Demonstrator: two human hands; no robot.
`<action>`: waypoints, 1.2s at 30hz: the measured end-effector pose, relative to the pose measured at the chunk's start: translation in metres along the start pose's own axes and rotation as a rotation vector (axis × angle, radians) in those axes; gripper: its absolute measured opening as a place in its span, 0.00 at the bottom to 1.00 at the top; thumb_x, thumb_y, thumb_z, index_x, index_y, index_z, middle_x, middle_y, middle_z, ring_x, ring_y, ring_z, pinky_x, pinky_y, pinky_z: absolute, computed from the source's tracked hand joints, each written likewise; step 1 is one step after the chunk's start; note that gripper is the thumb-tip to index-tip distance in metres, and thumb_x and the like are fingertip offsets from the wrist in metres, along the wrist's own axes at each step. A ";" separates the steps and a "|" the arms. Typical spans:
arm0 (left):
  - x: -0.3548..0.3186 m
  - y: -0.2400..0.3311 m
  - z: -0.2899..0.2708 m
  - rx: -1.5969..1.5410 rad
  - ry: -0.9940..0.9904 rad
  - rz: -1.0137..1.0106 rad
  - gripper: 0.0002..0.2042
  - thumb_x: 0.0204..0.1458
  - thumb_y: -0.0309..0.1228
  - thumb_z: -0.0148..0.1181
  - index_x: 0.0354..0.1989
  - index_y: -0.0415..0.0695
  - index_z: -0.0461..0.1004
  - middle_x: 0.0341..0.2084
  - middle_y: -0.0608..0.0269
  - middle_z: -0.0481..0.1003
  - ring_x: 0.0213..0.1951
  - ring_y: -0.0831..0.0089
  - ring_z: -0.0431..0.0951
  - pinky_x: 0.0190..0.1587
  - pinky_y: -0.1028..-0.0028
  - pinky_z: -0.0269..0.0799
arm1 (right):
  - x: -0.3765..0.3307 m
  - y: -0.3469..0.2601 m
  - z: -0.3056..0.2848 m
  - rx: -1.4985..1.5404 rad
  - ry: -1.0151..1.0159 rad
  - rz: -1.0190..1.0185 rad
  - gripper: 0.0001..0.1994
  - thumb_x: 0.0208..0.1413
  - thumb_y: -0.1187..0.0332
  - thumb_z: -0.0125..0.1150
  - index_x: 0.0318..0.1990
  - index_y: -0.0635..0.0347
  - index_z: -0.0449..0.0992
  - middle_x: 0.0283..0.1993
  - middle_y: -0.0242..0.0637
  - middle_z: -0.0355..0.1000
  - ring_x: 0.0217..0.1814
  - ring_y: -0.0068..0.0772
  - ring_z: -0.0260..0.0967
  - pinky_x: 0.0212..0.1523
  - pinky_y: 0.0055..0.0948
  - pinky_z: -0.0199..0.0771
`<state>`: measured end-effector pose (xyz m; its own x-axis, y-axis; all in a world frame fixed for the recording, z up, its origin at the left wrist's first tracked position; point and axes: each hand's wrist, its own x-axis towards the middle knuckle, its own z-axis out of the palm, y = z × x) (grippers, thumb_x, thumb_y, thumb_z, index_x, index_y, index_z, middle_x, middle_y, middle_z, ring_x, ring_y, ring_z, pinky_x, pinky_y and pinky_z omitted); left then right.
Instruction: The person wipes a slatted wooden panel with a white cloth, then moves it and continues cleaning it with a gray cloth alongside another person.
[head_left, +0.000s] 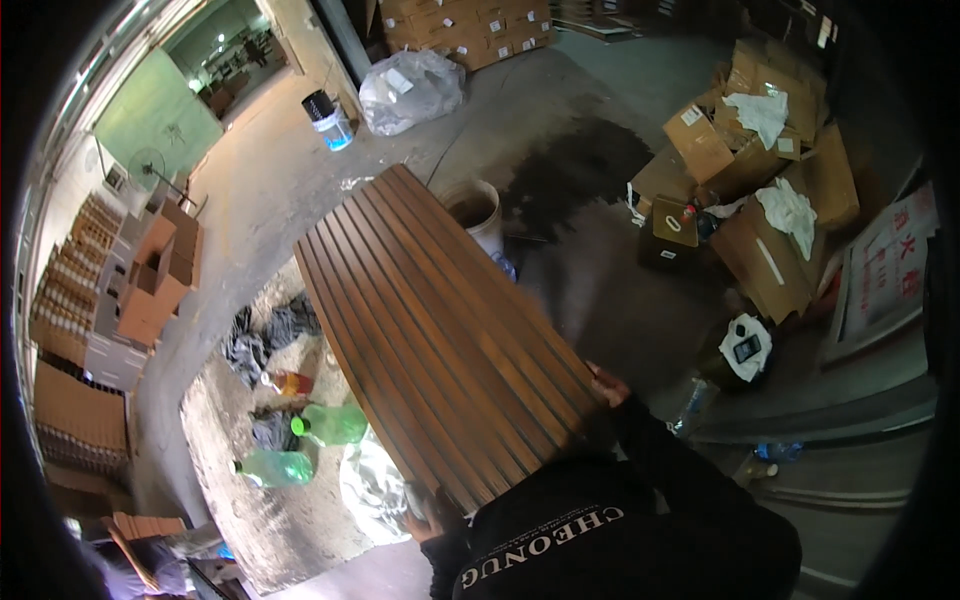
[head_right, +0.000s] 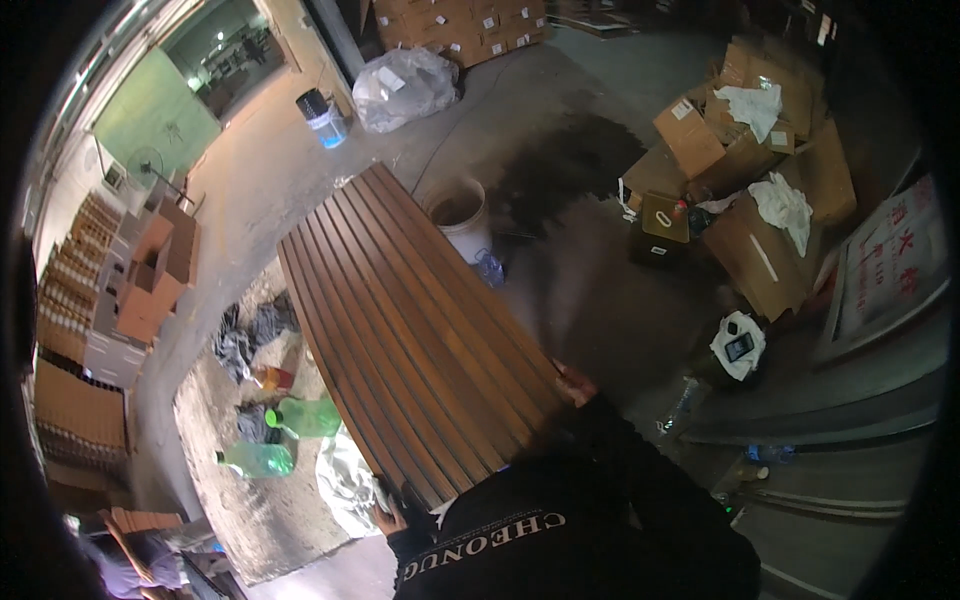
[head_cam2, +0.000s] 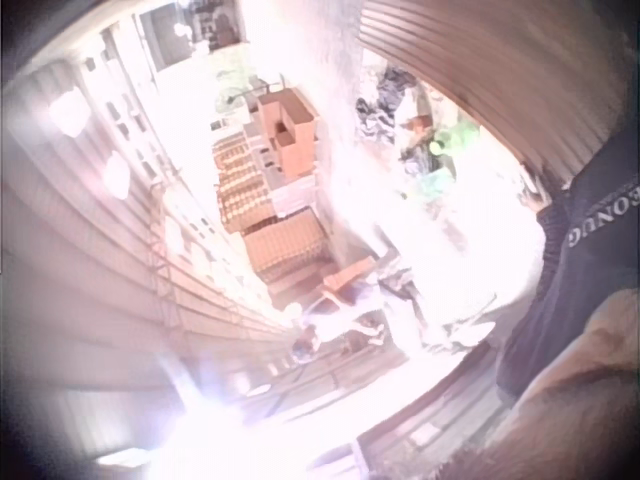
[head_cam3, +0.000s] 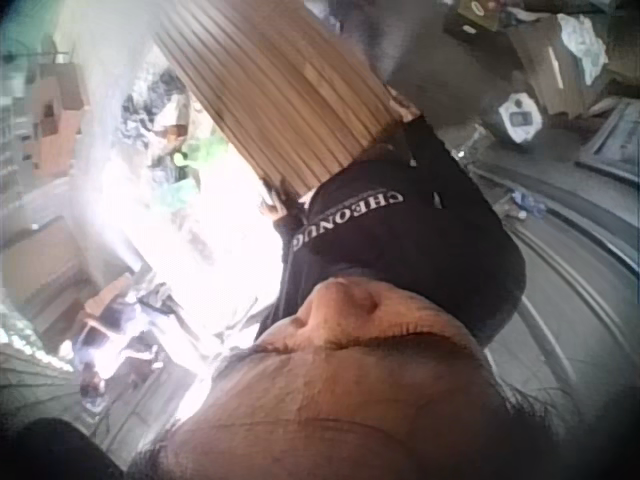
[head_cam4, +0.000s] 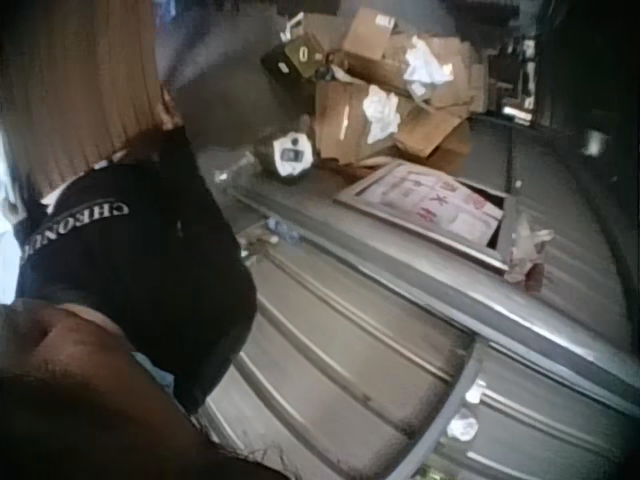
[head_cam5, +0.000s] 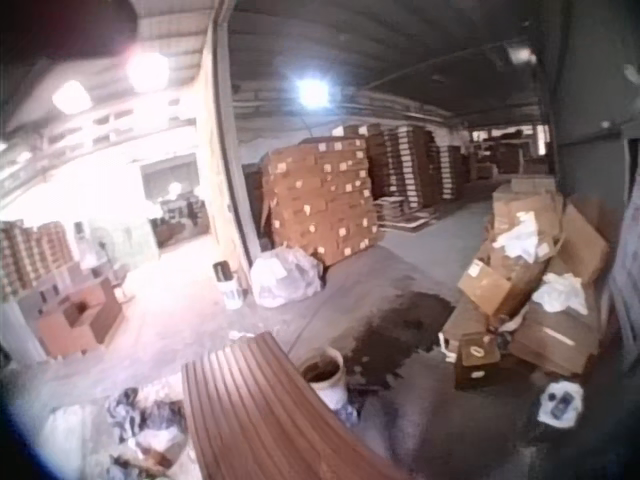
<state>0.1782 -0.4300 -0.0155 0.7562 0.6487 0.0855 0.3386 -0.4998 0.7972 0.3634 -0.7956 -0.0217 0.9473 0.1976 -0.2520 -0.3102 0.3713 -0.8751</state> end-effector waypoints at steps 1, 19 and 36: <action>0.005 -0.006 0.013 -0.185 0.027 -0.016 0.25 0.51 0.37 0.57 0.51 0.32 0.63 0.48 0.37 0.65 0.49 0.52 0.67 0.52 0.61 0.62 | 0.004 0.021 -0.009 0.012 0.025 -0.024 0.21 0.59 0.69 0.46 0.60 0.62 0.59 0.62 0.39 0.57 0.64 0.31 0.52 0.62 0.30 0.53; 0.022 0.106 0.018 0.209 -0.029 0.108 0.22 0.48 0.40 0.59 0.45 0.34 0.69 0.34 0.48 0.70 0.40 0.56 0.72 0.46 0.64 0.67 | 0.022 0.009 0.016 -0.435 -0.017 -0.528 0.26 0.55 0.68 0.52 0.60 0.63 0.55 0.60 0.51 0.56 0.62 0.46 0.54 0.61 0.35 0.54; 0.022 0.285 -0.017 0.553 -0.214 0.519 0.21 0.46 0.44 0.60 0.39 0.37 0.75 0.22 0.57 0.76 0.30 0.61 0.76 0.40 0.66 0.71 | 0.028 0.005 -0.004 -0.698 -0.131 -0.760 0.28 0.50 0.73 0.52 0.61 0.63 0.55 0.61 0.52 0.55 0.62 0.49 0.54 0.61 0.36 0.55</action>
<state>0.2818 -0.5480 0.2238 0.9663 0.1579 0.2035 0.0998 -0.9579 0.2691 0.3886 -0.7922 -0.0353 0.8448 0.2439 0.4763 0.5195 -0.1600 -0.8394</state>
